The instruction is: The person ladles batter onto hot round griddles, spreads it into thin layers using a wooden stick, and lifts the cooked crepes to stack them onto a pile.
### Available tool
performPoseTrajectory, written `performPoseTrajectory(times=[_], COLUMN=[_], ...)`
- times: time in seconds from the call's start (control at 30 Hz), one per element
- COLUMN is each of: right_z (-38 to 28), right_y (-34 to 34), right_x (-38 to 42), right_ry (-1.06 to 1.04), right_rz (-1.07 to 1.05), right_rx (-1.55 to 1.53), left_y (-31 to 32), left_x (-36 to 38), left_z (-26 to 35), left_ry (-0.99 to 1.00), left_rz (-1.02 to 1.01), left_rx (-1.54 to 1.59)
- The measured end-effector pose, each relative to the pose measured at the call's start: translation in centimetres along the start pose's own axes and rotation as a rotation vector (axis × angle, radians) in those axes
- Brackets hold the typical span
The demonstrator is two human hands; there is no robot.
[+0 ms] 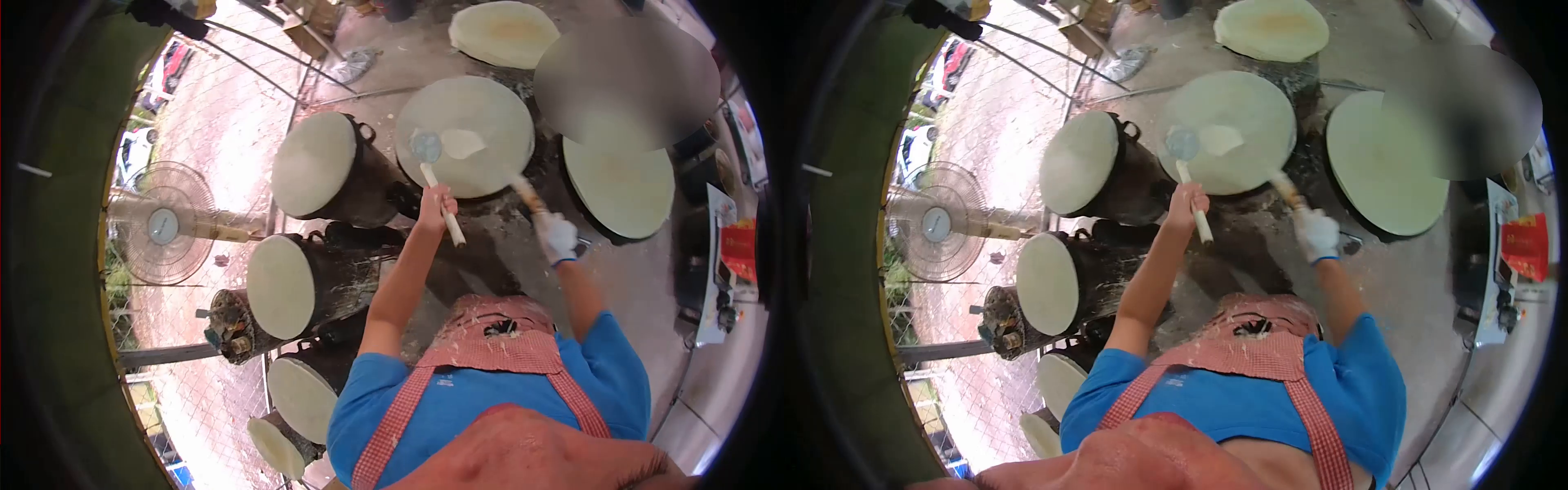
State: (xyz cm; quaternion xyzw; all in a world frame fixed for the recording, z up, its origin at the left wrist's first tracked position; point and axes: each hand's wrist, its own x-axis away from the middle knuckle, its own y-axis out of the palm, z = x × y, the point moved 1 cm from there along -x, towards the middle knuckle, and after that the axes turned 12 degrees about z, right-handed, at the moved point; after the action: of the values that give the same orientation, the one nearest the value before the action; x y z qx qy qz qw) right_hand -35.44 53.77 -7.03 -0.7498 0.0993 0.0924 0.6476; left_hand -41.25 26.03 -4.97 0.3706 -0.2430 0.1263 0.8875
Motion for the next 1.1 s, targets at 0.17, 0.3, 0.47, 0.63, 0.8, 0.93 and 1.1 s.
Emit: performPoseTrajectory(times=[0.17,0.3,0.47,0.63,0.8,0.93,1.1], right_z=[-3.8,-2.0,-3.1,-2.1,6.3,11.7,10.7], right_y=[0.1,-3.1,-5.0,-7.4,-5.1,-3.9,-3.6], right_x=[3.4,6.8,8.8,10.0,10.5,7.1,-0.8], right_ry=[0.025,-0.197,-0.097,0.353,0.26,0.137,0.119], right_rz=[0.198,0.363,0.3,-0.046,-0.176,0.115,0.058], right_rx=[-0.326,-0.376,-0.425,-0.717,-0.315,-0.096,-0.052], left_y=[0.0,-7.8,-4.8,-5.2,-7.8,-4.6,-5.2], left_x=[2.4,9.9,15.0,17.9,19.9,21.4,22.7], left_z=[0.9,-0.6,-0.4,-1.8,-8.6,-10.8,-12.6], left_ry=[-0.57,-0.437,-0.865,-0.855,-0.739,-0.995,-1.069], left_rz=[-0.139,-0.237,-0.025,-0.107,-0.454,-0.061,0.024], left_rx=[0.307,0.202,0.721,0.753,0.558,0.781,0.843])
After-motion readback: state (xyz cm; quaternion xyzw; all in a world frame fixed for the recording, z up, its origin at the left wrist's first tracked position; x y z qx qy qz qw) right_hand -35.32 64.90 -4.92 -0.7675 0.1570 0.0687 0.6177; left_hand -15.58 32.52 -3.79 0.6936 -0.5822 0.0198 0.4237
